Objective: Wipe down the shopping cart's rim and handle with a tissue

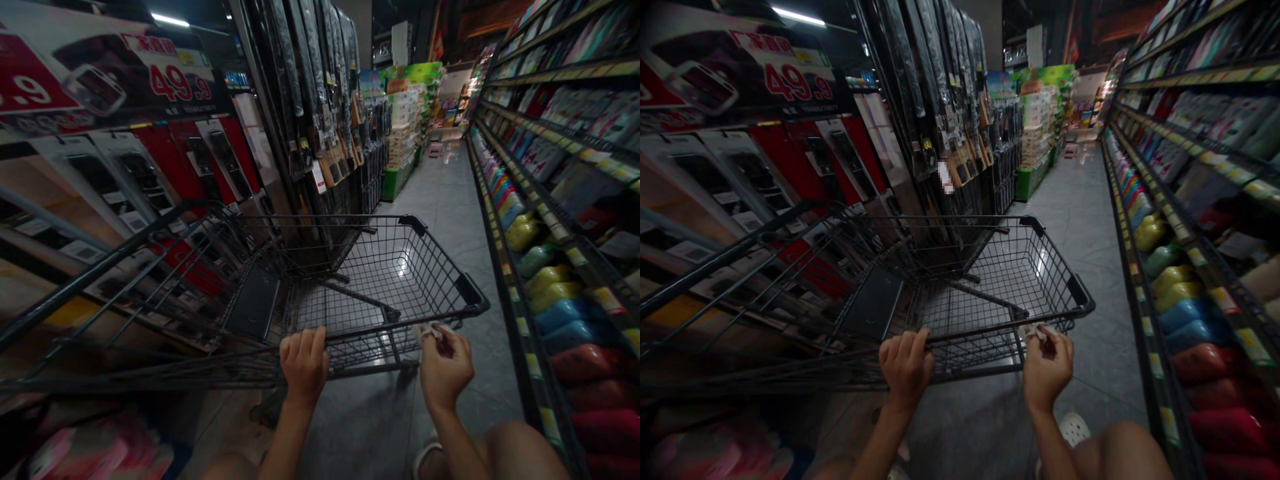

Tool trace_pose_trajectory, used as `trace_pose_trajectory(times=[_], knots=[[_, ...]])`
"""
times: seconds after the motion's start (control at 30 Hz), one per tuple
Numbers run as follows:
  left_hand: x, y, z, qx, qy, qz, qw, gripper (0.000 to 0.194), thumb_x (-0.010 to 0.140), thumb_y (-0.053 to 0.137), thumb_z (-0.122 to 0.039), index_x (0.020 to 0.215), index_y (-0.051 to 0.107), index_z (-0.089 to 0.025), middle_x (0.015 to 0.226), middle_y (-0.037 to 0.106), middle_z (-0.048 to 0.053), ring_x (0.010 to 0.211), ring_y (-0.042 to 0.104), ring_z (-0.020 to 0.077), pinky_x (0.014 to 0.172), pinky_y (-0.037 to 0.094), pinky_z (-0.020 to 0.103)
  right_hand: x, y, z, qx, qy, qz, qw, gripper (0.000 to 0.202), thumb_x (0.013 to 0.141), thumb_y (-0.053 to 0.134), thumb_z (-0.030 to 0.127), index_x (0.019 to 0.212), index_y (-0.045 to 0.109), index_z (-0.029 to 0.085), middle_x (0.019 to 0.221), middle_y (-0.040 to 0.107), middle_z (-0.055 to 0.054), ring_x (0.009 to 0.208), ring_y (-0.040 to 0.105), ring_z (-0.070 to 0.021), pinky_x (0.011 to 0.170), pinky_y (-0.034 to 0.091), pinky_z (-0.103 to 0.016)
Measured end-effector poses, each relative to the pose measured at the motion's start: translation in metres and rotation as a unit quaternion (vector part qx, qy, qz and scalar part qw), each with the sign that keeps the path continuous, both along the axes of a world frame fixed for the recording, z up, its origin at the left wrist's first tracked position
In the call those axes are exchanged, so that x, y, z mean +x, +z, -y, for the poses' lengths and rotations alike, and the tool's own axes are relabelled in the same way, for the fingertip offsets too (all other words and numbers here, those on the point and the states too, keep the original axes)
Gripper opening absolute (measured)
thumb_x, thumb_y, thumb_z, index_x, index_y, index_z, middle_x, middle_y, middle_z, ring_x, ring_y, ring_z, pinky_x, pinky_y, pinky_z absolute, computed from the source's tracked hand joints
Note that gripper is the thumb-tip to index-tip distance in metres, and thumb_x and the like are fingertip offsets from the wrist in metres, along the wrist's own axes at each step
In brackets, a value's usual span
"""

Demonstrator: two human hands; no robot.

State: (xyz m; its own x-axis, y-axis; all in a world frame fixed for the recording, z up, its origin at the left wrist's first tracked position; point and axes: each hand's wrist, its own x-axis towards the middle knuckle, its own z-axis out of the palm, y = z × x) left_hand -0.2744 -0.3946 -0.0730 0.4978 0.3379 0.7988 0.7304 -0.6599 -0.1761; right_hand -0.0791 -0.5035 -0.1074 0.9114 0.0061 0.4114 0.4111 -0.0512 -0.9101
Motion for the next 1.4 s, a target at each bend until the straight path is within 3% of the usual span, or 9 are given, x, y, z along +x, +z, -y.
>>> trace_pose_trajectory(times=[0.2,0.37,0.57,0.8,1.07,1.4], knots=[[-0.003,-0.007,-0.002,-0.017,0.008,-0.012,1.000,0.026,0.076,0.050,-0.011,0.096,0.064,-0.021,0.072,0.058,0.002,0.072,0.048,0.0188,0.076,0.033,0.035,-0.006,0.007,-0.006,0.033,0.042,-0.037,0.998,0.023,0.075,0.064,0.030,0.092,0.060,0.015,0.097,0.050,-0.005,0.088,0.060,-0.0173,0.076,0.054,-0.031],[-0.003,-0.010,-0.003,-0.034,0.013,-0.008,0.999,0.029,0.074,0.051,-0.010,0.096,0.064,-0.022,0.073,0.058,0.002,0.073,0.049,0.0194,0.077,0.034,0.037,-0.020,0.007,-0.011,0.046,0.051,-0.038,0.997,0.022,0.077,0.066,0.033,0.091,0.059,0.017,0.095,0.051,-0.005,0.091,0.058,-0.0176,0.076,0.053,-0.031],[-0.002,0.005,0.004,-0.082,0.011,-0.014,0.996,0.032,0.071,0.056,-0.009,0.100,0.063,-0.021,0.076,0.060,0.002,0.076,0.050,0.0202,0.077,0.035,0.037,-0.021,0.002,-0.019,0.071,0.034,-0.034,0.996,0.020,0.079,0.064,0.034,0.086,0.059,0.017,0.093,0.052,-0.005,0.090,0.058,-0.0181,0.076,0.053,-0.032],[-0.001,0.021,0.003,-0.127,-0.010,-0.026,0.992,0.033,0.075,0.059,-0.012,0.107,0.060,-0.018,0.083,0.062,0.003,0.082,0.052,0.0203,0.080,0.037,0.035,-0.006,0.005,-0.029,0.045,0.039,-0.013,0.998,0.019,0.075,0.064,0.034,0.079,0.061,0.016,0.086,0.056,-0.005,0.082,0.058,-0.0180,0.070,0.051,-0.031],[0.010,0.021,-0.009,-0.154,-0.020,-0.034,0.987,0.036,0.077,0.059,-0.015,0.113,0.057,-0.018,0.088,0.062,0.003,0.084,0.053,0.0203,0.080,0.037,0.036,0.013,0.006,-0.046,0.016,0.034,0.000,0.999,0.019,0.074,0.063,0.035,0.078,0.063,0.017,0.085,0.057,-0.006,0.081,0.056,-0.0188,0.071,0.049,-0.033],[0.044,0.023,-0.014,-0.189,-0.007,-0.043,0.981,0.041,0.078,0.060,-0.017,0.118,0.053,-0.018,0.094,0.060,0.005,0.090,0.052,0.0220,0.085,0.037,0.037,0.052,0.009,-0.069,-0.003,0.032,0.006,0.999,0.017,0.072,0.061,0.034,0.075,0.062,0.017,0.083,0.057,-0.006,0.079,0.055,-0.0193,0.070,0.049,-0.035]])
